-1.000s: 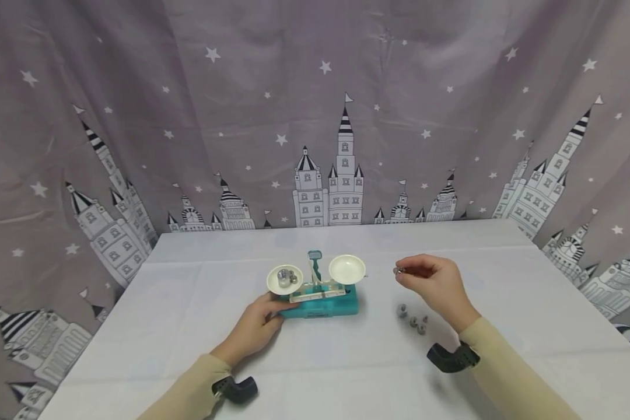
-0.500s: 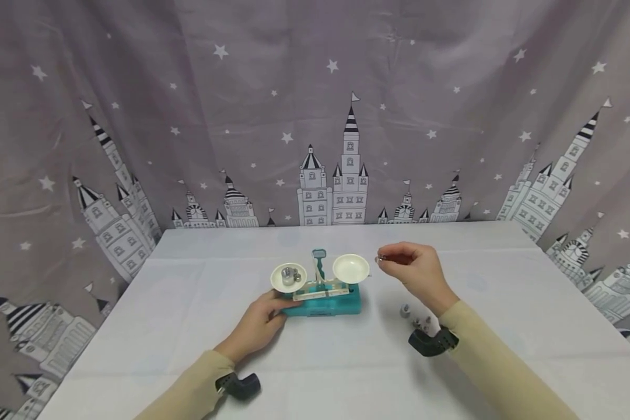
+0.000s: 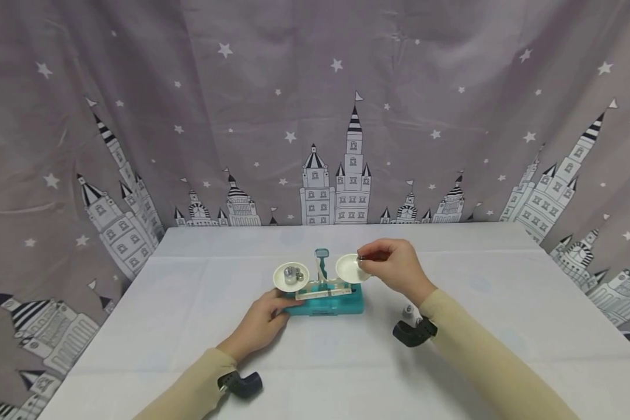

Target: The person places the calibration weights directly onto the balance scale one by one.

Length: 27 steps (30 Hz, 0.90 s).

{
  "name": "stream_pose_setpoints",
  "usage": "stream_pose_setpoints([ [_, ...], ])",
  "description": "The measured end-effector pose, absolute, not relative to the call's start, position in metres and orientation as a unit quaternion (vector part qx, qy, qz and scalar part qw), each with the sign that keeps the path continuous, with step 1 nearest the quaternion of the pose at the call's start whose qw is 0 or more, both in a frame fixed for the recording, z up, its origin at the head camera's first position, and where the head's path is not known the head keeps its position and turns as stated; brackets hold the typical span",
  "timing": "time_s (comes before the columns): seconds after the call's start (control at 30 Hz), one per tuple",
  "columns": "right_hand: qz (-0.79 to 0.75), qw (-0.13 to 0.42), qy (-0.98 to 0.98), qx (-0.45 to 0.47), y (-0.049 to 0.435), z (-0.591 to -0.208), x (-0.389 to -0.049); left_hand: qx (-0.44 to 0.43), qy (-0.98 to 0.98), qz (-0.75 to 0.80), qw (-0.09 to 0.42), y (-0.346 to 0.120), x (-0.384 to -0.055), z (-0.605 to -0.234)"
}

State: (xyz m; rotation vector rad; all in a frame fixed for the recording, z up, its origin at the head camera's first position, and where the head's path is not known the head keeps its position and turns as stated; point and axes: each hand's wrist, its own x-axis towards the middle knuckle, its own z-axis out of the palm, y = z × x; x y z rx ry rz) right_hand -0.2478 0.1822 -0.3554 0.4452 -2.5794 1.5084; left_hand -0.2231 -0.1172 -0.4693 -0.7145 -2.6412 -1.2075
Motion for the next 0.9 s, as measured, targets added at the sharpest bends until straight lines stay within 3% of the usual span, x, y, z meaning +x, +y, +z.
stream_pose_setpoints([
  [0.9,0.426,0.056,-0.89,0.155,0.151,-0.362,-0.254,-0.238,-0.879,-0.406,0.075,-0.117,-0.221,-0.467],
])
